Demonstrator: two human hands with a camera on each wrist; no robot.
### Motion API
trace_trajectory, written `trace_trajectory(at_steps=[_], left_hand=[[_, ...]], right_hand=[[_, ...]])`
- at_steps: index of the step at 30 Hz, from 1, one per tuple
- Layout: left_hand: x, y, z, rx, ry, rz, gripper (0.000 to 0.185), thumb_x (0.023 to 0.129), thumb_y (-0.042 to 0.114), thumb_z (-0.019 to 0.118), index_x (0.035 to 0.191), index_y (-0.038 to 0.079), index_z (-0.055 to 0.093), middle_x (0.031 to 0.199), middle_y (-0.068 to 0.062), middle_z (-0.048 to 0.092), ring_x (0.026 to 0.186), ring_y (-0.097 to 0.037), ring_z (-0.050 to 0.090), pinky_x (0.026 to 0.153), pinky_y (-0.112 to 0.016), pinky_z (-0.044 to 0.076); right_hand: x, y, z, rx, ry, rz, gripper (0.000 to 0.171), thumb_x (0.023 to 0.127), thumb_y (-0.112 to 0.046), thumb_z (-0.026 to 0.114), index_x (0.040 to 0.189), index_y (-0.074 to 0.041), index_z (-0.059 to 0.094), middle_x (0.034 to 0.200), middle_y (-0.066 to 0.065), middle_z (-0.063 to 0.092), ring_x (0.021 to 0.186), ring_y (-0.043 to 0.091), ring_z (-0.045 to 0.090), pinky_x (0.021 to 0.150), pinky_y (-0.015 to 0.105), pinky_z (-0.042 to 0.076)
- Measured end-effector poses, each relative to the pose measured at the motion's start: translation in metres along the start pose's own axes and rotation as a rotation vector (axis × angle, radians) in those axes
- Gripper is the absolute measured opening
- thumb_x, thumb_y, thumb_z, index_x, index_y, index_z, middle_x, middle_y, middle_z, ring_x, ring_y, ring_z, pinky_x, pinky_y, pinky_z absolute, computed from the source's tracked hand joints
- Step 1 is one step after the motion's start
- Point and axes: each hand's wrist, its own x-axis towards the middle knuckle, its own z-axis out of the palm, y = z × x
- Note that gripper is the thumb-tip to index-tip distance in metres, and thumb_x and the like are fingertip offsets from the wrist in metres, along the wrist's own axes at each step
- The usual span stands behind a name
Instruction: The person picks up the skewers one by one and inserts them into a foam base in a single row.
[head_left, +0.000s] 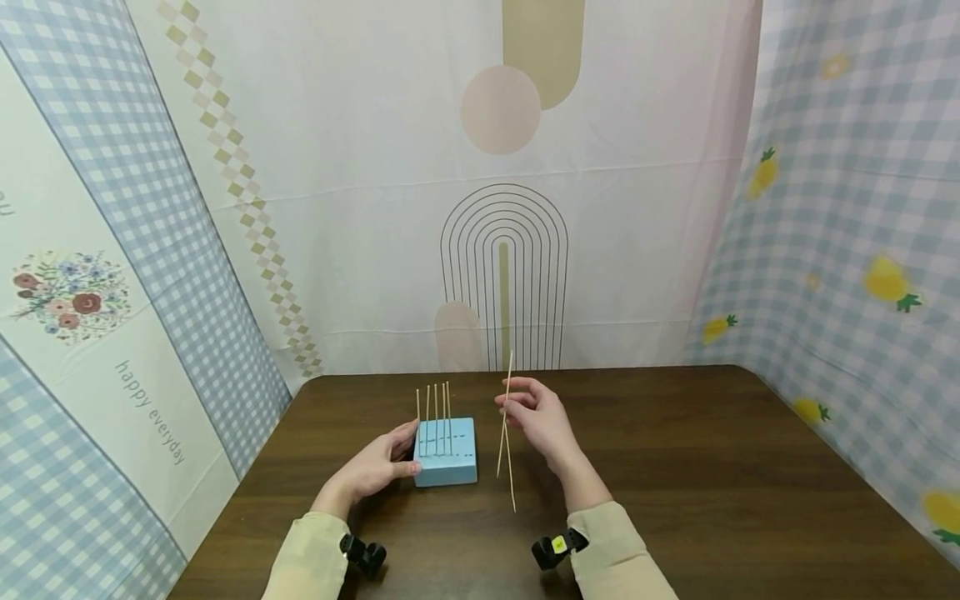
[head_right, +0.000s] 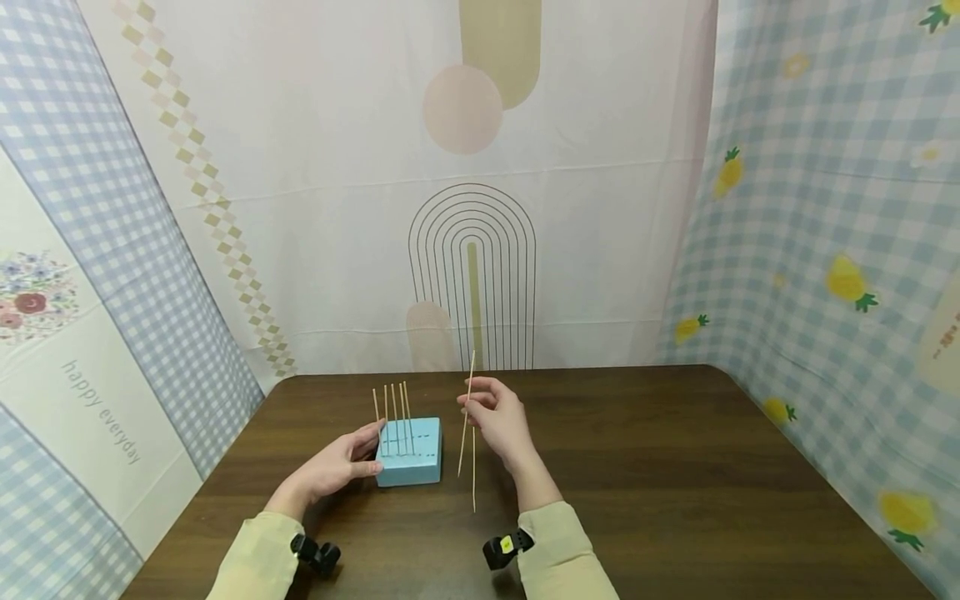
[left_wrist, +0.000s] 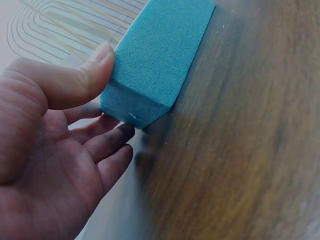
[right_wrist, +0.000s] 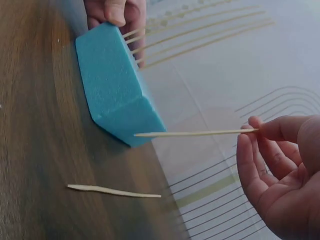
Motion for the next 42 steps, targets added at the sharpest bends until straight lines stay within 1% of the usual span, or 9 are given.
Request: trace_trajectory(at_steps=[3,12,18,21,25,29,32,36,42], left_hand=[[0.0,0.0,0.0,-0.002,-0.001,0.001,0.087,0.099,0.01,0.075,0.164,-0.013,0.021,0.171,-0.034,0.019,0.155,-0.05,0.029,0.124,-0.062,0.026],[0.001,0.0,0.0,-0.005,-0.003,0.004,0.087,0.099,0.009,0.074,0.164,-0.014,0.021,0.171,-0.035,0.019,0.155,-0.05,0.028,0.124,-0.063,0.025],[0.001,0.0,0.0,-0.005,-0.002,0.004,0.087,0.099,0.01,0.075,0.164,-0.013,0.021,0.171,-0.035,0.02,0.155,-0.05,0.028,0.124,-0.063,0.025],[0.001,-0.001,0.001,-0.006,0.001,0.002,0.087,0.099,0.01,0.075,0.164,-0.013,0.022,0.171,-0.035,0.02,0.155,-0.05,0.028,0.124,-0.063,0.025],[0.002,0.0,0.001,0.002,0.004,0.0,0.087,0.099,0.011,0.075,0.164,-0.013,0.022,0.171,-0.034,0.02,0.155,-0.05,0.029,0.124,-0.063,0.025],[0.003,0.0,0.001,0.009,0.0,0.005,0.087,0.099,0.011,0.075,0.164,-0.013,0.022,0.171,-0.035,0.019,0.155,-0.051,0.029,0.123,-0.063,0.026],[0.004,-0.001,0.0,0.01,-0.008,0.009,0.087,0.099,0.011,0.075,0.164,-0.013,0.021,0.171,-0.034,0.019,0.155,-0.05,0.029,0.123,-0.062,0.026],[0.004,-0.002,0.0,0.01,-0.009,0.006,0.088,0.1,0.012,0.075,0.164,-0.013,0.021,0.171,-0.034,0.019,0.155,-0.05,0.029,0.123,-0.062,0.026],[0.002,-0.002,0.0,-0.001,-0.009,0.004,0.088,0.099,0.012,0.075,0.164,-0.013,0.021,0.171,-0.035,0.019,0.155,-0.051,0.029,0.123,-0.062,0.026]], right_hand=[[-0.002,-0.005,0.004,0.005,-0.02,-0.036,0.029,0.102,0.001,0.068,0.13,-0.002,0.068,0.107,0.012,0.08,0.1,0.032,0.075,0.086,0.041,0.063],[-0.005,-0.012,0.017,0.066,-0.039,-0.109,0.025,0.101,0.002,0.07,0.126,0.0,0.068,0.107,0.018,0.079,0.096,0.027,0.075,0.083,0.036,0.064],[-0.006,-0.013,0.023,0.098,-0.044,-0.141,0.025,0.099,0.004,0.072,0.123,0.001,0.068,0.109,0.022,0.077,0.103,0.041,0.074,0.086,0.04,0.064],[-0.006,-0.013,0.026,0.1,-0.035,-0.163,0.024,0.097,0.004,0.075,0.12,0.001,0.069,0.107,0.019,0.078,0.1,0.036,0.075,0.087,0.045,0.064],[-0.006,-0.015,0.029,0.098,-0.017,-0.189,0.022,0.095,0.003,0.077,0.115,0.0,0.07,0.103,0.015,0.078,0.092,0.027,0.076,0.084,0.044,0.064],[-0.008,-0.015,0.032,0.065,-0.006,-0.223,0.02,0.094,0.001,0.08,0.112,-0.001,0.071,0.099,0.015,0.077,0.09,0.033,0.076,0.081,0.043,0.065],[-0.009,-0.015,0.034,0.027,0.008,-0.257,0.019,0.094,-0.003,0.082,0.109,-0.002,0.072,0.097,0.013,0.077,0.087,0.032,0.076,0.077,0.036,0.064],[-0.012,-0.016,0.036,-0.018,0.016,-0.293,0.018,0.093,-0.006,0.083,0.108,-0.004,0.073,0.096,0.009,0.077,0.082,0.018,0.072,0.07,0.023,0.056],[-0.014,-0.015,0.039,-0.039,0.008,-0.315,0.016,0.093,-0.007,0.084,0.107,-0.007,0.074,0.096,0.009,0.077,0.083,0.016,0.07,0.07,0.022,0.054]])
